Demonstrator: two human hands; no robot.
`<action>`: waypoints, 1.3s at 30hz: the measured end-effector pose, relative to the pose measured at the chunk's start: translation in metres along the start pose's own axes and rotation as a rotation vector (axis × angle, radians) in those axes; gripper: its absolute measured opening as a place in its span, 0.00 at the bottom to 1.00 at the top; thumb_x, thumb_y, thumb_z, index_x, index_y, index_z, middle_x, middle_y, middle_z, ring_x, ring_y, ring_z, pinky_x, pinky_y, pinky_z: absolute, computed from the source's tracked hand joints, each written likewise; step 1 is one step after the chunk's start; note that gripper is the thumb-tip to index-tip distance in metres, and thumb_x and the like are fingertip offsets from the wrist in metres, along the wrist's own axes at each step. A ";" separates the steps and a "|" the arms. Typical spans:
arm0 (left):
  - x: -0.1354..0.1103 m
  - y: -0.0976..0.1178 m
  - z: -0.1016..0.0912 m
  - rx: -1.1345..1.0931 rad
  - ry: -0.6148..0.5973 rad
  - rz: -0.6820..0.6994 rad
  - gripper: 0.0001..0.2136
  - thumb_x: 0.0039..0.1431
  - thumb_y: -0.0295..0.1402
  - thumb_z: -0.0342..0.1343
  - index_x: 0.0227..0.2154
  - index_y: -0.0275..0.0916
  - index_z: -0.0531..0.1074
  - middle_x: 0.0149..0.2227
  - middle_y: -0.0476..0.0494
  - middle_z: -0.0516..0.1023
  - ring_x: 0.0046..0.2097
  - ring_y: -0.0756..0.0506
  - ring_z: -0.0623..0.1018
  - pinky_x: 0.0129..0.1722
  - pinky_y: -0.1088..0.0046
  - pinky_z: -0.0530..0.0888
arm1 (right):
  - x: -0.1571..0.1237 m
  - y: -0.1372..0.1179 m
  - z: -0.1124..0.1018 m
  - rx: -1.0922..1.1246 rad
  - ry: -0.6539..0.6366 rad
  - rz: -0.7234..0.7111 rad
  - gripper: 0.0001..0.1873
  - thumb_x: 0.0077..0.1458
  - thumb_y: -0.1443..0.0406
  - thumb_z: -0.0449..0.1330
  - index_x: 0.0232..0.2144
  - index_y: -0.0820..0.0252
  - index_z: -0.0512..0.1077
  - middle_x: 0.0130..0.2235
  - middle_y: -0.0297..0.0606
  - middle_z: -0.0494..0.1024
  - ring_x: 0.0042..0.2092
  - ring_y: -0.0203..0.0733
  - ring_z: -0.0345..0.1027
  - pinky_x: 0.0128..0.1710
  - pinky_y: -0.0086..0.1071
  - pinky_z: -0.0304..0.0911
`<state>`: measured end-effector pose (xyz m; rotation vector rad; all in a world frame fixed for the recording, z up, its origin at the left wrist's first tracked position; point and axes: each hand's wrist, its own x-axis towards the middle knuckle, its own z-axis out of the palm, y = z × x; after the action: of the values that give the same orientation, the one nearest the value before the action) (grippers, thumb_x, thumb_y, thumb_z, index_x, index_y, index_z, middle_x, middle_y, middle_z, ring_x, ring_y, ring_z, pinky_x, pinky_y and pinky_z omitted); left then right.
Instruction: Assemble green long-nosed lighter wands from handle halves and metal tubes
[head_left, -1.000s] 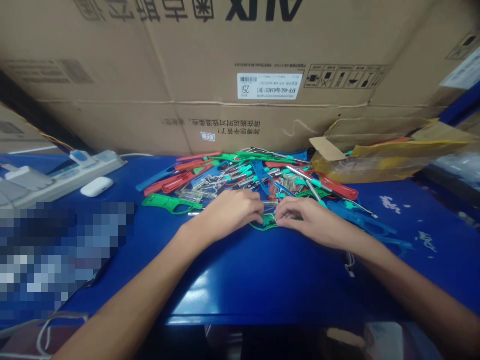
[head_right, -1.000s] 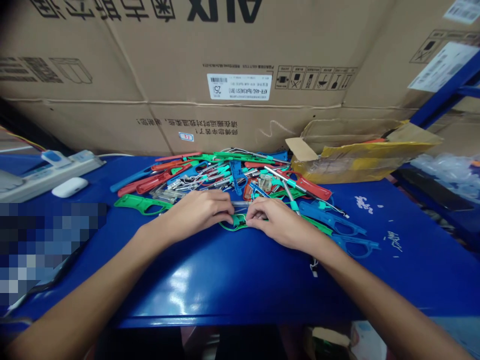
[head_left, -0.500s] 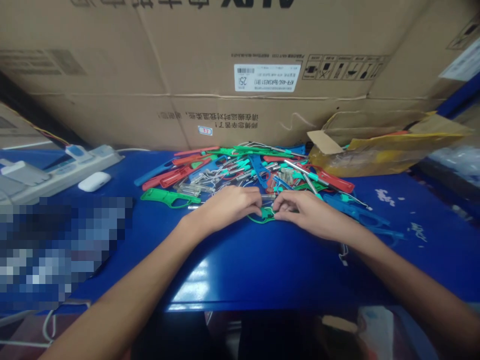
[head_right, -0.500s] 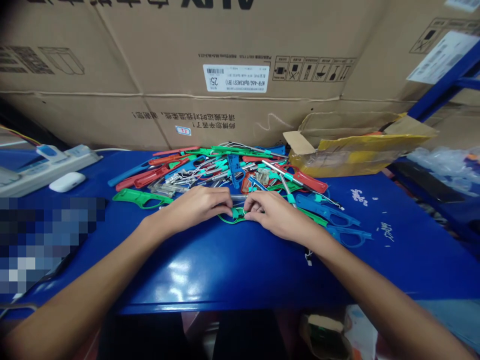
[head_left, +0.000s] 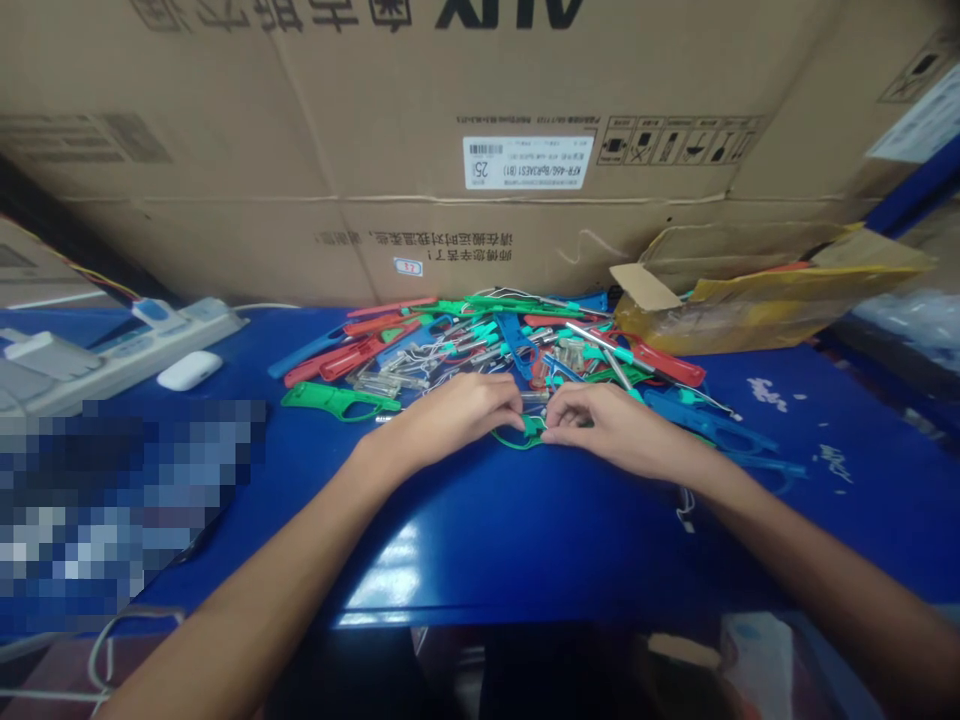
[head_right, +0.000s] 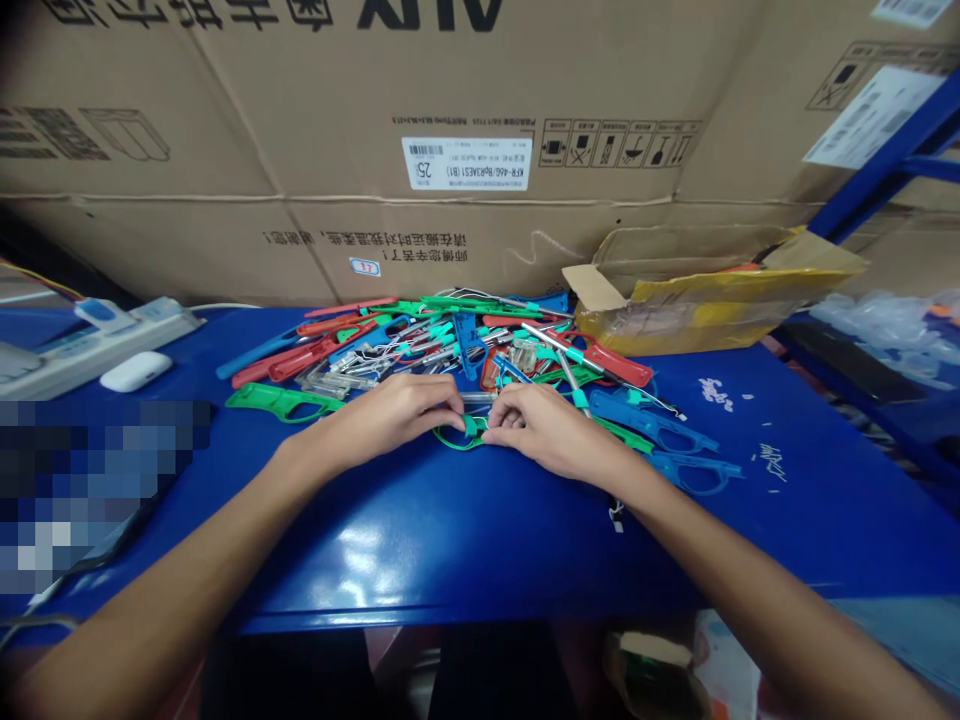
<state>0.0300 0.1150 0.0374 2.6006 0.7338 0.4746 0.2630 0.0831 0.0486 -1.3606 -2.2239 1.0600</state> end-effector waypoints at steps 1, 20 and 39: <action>0.000 0.000 0.000 0.004 -0.003 -0.003 0.07 0.70 0.31 0.54 0.37 0.35 0.76 0.37 0.43 0.78 0.38 0.47 0.77 0.39 0.70 0.71 | 0.000 0.000 0.001 0.001 0.006 0.005 0.06 0.58 0.63 0.63 0.31 0.59 0.74 0.34 0.36 0.78 0.35 0.39 0.72 0.38 0.34 0.66; 0.000 0.002 0.000 0.096 -0.063 -0.031 0.05 0.67 0.30 0.58 0.36 0.35 0.77 0.36 0.44 0.79 0.35 0.47 0.78 0.35 0.70 0.70 | 0.002 -0.001 0.004 -0.071 0.044 0.024 0.05 0.58 0.64 0.65 0.31 0.58 0.73 0.30 0.33 0.78 0.33 0.38 0.73 0.35 0.31 0.66; -0.010 -0.004 -0.012 0.071 -0.080 0.025 0.15 0.69 0.23 0.49 0.40 0.41 0.81 0.41 0.45 0.79 0.39 0.48 0.78 0.37 0.71 0.70 | -0.007 0.004 0.004 -0.439 -0.050 -0.282 0.13 0.69 0.64 0.53 0.54 0.55 0.68 0.53 0.42 0.74 0.53 0.46 0.71 0.54 0.42 0.67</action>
<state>0.0156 0.1163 0.0434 2.6809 0.7043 0.3559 0.2667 0.0760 0.0438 -1.1268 -2.6941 0.5334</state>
